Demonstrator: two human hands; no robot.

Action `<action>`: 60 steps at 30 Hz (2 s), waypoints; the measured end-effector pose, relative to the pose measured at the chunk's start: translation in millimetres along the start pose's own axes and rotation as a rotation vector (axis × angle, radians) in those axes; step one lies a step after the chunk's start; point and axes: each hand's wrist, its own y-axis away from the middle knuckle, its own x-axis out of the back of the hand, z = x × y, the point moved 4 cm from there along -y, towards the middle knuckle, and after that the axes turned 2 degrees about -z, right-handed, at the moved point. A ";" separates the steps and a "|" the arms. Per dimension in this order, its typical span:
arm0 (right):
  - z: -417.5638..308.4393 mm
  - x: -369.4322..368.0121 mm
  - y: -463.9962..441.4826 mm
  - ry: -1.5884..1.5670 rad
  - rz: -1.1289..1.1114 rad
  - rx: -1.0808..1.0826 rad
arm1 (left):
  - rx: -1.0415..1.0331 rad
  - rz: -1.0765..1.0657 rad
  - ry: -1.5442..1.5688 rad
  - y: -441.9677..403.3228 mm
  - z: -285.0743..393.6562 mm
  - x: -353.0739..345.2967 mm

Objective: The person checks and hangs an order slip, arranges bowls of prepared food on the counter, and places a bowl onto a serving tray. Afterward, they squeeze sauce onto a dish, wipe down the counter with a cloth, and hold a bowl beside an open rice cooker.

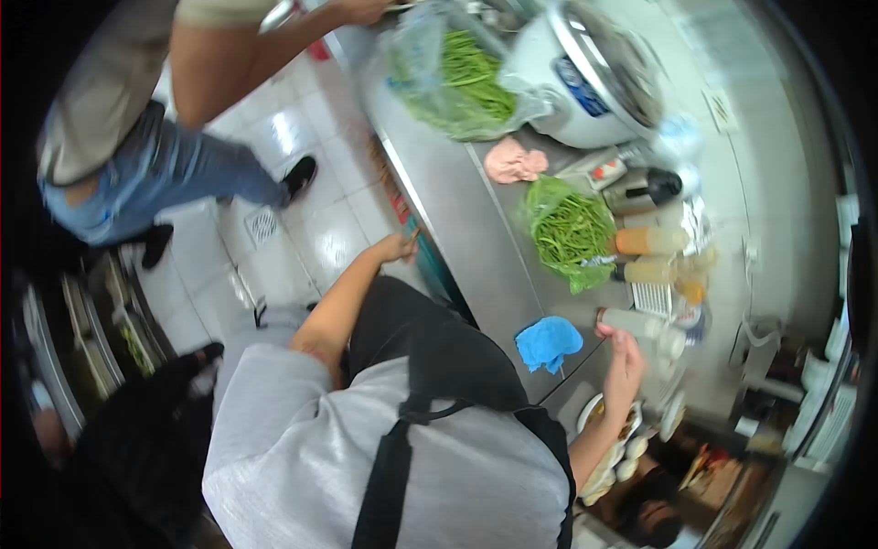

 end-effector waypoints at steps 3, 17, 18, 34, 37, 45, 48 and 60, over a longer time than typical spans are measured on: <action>10.9 -7.2 -3.0 -0.019 -0.044 -0.020 | 0.191 -0.278 -0.125 25.5 -2.4 18.7; 34.9 -78.5 -1.8 -0.209 0.019 0.055 | -0.717 -0.441 -1.313 83.8 403.9 -108.8; 41.6 -83.4 1.1 -0.276 0.034 -0.041 | -0.763 -0.474 -1.403 78.4 417.7 -125.8; 146.2 14.9 449.8 0.337 1.776 -1.220 | -0.649 -1.157 -1.156 48.2 407.2 -197.6; 168.2 -15.3 494.6 0.388 1.750 -1.270 | -0.691 -1.169 -1.101 57.4 407.3 -212.8; 215.6 -43.9 518.0 0.224 1.529 -1.573 | -0.673 -1.195 -1.030 64.9 407.1 -231.8; 221.4 -13.3 534.5 0.647 1.543 -1.418 | -0.634 -1.119 -1.024 52.6 409.9 -226.3; 334.1 246.1 167.0 -0.260 1.144 -0.394 | -0.432 -0.793 -1.036 47.1 409.7 -232.7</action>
